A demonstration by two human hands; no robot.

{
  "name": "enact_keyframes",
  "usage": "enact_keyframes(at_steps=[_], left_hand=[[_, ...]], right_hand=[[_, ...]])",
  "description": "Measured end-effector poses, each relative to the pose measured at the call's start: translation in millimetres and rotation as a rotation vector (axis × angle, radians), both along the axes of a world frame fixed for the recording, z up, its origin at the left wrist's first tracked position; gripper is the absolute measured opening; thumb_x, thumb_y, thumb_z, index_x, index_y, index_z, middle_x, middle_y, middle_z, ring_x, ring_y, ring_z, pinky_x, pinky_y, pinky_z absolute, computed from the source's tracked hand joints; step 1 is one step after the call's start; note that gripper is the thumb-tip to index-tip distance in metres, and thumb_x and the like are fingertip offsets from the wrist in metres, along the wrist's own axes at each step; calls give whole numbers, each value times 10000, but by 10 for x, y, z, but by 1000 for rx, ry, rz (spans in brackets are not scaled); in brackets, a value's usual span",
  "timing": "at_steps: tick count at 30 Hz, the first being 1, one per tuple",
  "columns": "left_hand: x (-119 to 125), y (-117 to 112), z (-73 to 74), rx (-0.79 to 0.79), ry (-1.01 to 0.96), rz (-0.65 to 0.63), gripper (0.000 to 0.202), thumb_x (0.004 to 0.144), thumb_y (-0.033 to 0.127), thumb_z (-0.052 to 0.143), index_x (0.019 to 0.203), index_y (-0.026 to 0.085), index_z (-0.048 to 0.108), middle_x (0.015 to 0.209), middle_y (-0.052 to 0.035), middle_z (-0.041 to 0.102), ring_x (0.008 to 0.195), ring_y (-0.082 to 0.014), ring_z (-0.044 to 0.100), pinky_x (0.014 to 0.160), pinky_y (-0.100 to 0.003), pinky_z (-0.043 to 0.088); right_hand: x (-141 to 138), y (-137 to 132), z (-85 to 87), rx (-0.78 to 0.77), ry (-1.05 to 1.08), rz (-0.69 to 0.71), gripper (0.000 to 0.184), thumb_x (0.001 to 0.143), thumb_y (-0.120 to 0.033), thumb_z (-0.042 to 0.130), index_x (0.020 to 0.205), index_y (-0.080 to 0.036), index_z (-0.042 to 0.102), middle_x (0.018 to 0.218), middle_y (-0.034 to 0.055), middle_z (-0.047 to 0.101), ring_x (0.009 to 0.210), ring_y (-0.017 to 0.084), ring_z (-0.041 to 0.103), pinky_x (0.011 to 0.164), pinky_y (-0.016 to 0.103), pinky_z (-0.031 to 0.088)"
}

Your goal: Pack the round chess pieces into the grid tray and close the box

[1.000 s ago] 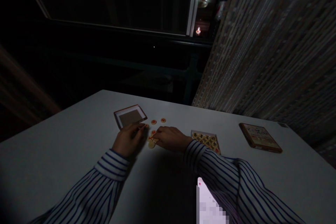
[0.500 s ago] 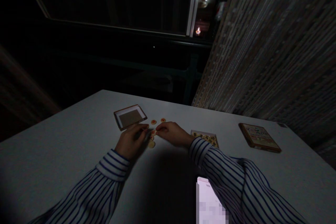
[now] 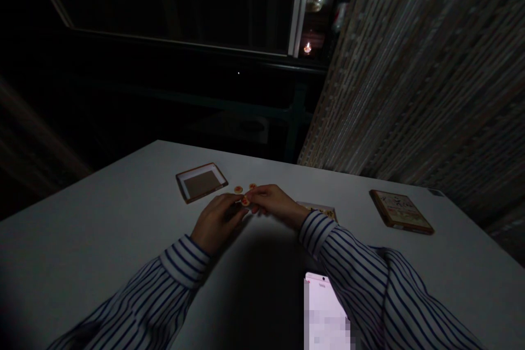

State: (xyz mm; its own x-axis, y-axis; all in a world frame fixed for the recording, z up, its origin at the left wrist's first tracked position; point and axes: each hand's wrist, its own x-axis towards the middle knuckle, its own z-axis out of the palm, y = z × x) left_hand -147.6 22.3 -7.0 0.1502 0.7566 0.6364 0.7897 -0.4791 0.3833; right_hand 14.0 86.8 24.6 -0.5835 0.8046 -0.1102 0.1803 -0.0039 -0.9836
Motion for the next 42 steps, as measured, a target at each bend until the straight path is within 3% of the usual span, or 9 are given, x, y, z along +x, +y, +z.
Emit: enact_keyframes(at_steps=[9, 20, 30, 42], left_hand=[[32, -15, 10, -28, -25, -14, 202, 827, 274, 506, 987, 182, 590, 937, -58, 646, 906, -186, 582, 884, -391, 437], [-6, 16, -30, -127, 54, -6, 240, 812, 302, 511, 984, 166, 608, 939, -67, 642, 921, -194, 574, 882, -371, 443], [-129, -4, 15, -132, 39, 106, 264, 800, 314, 511, 973, 148, 621, 936, -89, 647, 903, -203, 599, 812, -361, 493], [-143, -14, 15, -149, 51, 136, 276, 793, 324, 511, 969, 151, 635, 963, -107, 658, 917, -222, 608, 820, -377, 494]], right_hand=[[2, 2, -42, 54, -36, 42, 228, 758, -309, 563, 866, -127, 649, 615, 5, 617, 495, 68, 529, 434, 177, 317], [8, 39, -155, 137, -116, -16, 182, 649, -242, 644, 776, -112, 644, 593, -15, 585, 525, 73, 497, 525, 201, 379], [136, 74, -242, 414, -431, 5, 281, 735, -243, 547, 967, -130, 659, 750, 36, 663, 641, 106, 572, 575, 206, 404], [99, -62, -190, 656, -560, 101, 304, 784, -280, 486, 1022, -186, 651, 979, 66, 675, 885, 177, 606, 782, 275, 422]])
